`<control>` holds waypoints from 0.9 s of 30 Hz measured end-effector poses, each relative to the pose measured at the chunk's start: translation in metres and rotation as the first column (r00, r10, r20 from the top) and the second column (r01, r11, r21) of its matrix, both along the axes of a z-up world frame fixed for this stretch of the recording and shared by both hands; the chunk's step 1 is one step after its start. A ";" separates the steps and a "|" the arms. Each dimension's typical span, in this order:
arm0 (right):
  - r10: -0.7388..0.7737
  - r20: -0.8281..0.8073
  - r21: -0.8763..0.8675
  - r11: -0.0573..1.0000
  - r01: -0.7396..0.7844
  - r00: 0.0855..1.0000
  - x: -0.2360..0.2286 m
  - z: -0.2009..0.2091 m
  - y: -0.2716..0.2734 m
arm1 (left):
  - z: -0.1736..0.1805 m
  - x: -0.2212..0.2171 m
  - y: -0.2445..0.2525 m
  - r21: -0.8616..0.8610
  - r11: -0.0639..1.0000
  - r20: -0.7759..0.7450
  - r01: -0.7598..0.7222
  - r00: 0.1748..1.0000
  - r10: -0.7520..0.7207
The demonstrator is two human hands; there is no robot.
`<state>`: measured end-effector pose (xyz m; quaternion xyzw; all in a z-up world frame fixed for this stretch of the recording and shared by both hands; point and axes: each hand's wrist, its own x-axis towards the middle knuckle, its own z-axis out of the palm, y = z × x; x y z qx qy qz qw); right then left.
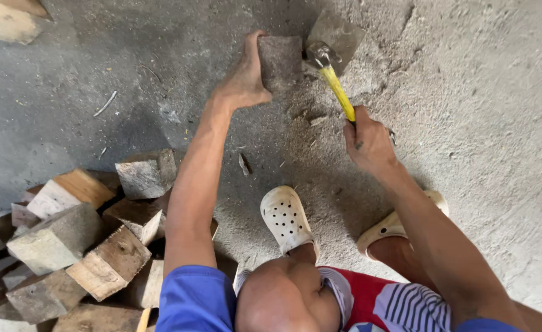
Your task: The person uses a hammer to split small blocks of wood on a concrete floor. They repeatedly pick up a block, position it, and strike it with the hammer to break it into smaller pieces, which are then added to a nearby pile.
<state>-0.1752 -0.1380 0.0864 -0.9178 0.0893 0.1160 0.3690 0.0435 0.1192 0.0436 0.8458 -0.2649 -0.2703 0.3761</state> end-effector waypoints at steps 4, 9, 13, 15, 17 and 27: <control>-0.037 0.170 -0.002 0.999 0.038 0.985 -0.004 0.010 -0.002 | -0.001 0.005 0.001 0.098 0.995 0.000 0.000 1.000 0.000; -0.161 0.312 0.135 0.983 0.124 0.936 -0.009 0.038 -0.007 | -0.002 0.002 0.000 0.090 0.995 0.087 0.052 0.994 -0.060; -0.229 0.475 0.213 0.967 0.142 0.850 -0.009 0.022 0.006 | 0.008 -0.001 0.002 0.183 0.982 0.075 0.048 0.995 -0.063; -0.085 0.167 0.032 0.996 0.081 0.982 0.000 0.008 0.017 | 0.011 0.002 0.002 0.198 0.979 0.055 0.042 0.997 -0.054; -0.028 -0.006 -0.038 0.999 0.027 1.000 0.007 0.003 0.016 | 0.009 0.002 -0.002 0.165 0.984 0.138 0.062 0.987 -0.085; -0.168 0.415 0.134 0.983 0.123 0.894 -0.015 0.015 0.005 | 0.007 -0.001 -0.004 0.281 0.959 0.125 0.041 0.989 -0.079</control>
